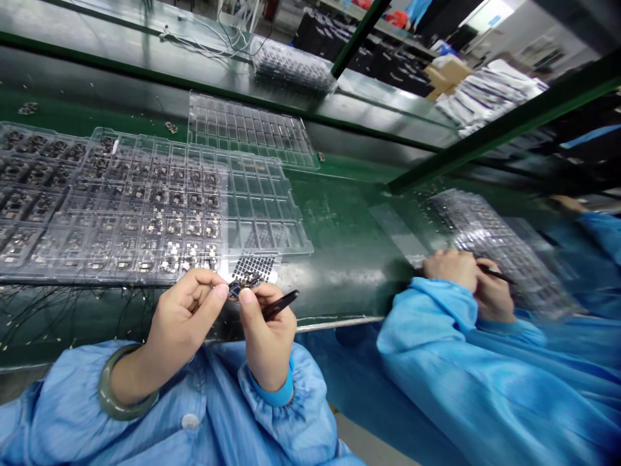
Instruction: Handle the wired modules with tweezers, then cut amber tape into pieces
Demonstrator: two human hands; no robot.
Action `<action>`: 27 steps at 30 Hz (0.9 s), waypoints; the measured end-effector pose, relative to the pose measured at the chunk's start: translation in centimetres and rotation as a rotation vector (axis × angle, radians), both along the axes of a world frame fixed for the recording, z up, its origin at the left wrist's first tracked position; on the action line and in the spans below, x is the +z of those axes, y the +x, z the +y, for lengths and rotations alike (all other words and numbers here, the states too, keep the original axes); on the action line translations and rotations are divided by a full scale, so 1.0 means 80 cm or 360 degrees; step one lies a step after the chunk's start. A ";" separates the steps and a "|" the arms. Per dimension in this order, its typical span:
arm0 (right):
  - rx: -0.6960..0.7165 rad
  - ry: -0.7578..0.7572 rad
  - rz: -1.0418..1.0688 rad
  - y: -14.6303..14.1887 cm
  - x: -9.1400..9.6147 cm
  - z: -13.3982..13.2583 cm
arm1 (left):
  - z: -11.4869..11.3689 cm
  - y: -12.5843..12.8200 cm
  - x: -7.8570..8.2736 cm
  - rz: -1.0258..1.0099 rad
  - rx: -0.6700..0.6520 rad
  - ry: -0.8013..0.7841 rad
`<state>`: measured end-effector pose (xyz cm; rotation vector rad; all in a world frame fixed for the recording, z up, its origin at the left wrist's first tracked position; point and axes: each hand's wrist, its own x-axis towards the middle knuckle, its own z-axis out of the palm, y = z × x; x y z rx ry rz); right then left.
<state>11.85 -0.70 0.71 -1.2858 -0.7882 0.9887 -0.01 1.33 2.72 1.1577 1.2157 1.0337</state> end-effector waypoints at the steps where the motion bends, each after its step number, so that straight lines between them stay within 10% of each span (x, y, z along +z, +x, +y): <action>1: 0.0003 0.0000 -0.0005 0.000 0.001 0.000 | 0.000 0.000 0.001 0.0013 0.0004 -0.0002; 11: 0.0117 0.0443 -0.0398 0.010 0.001 -0.011 | 0.005 -0.007 0.010 0.0040 -0.0134 -0.0061; 27: -0.0124 0.0205 -0.0176 0.002 -0.004 -0.010 | -0.002 -0.003 -0.003 -0.0421 -0.0192 -0.0181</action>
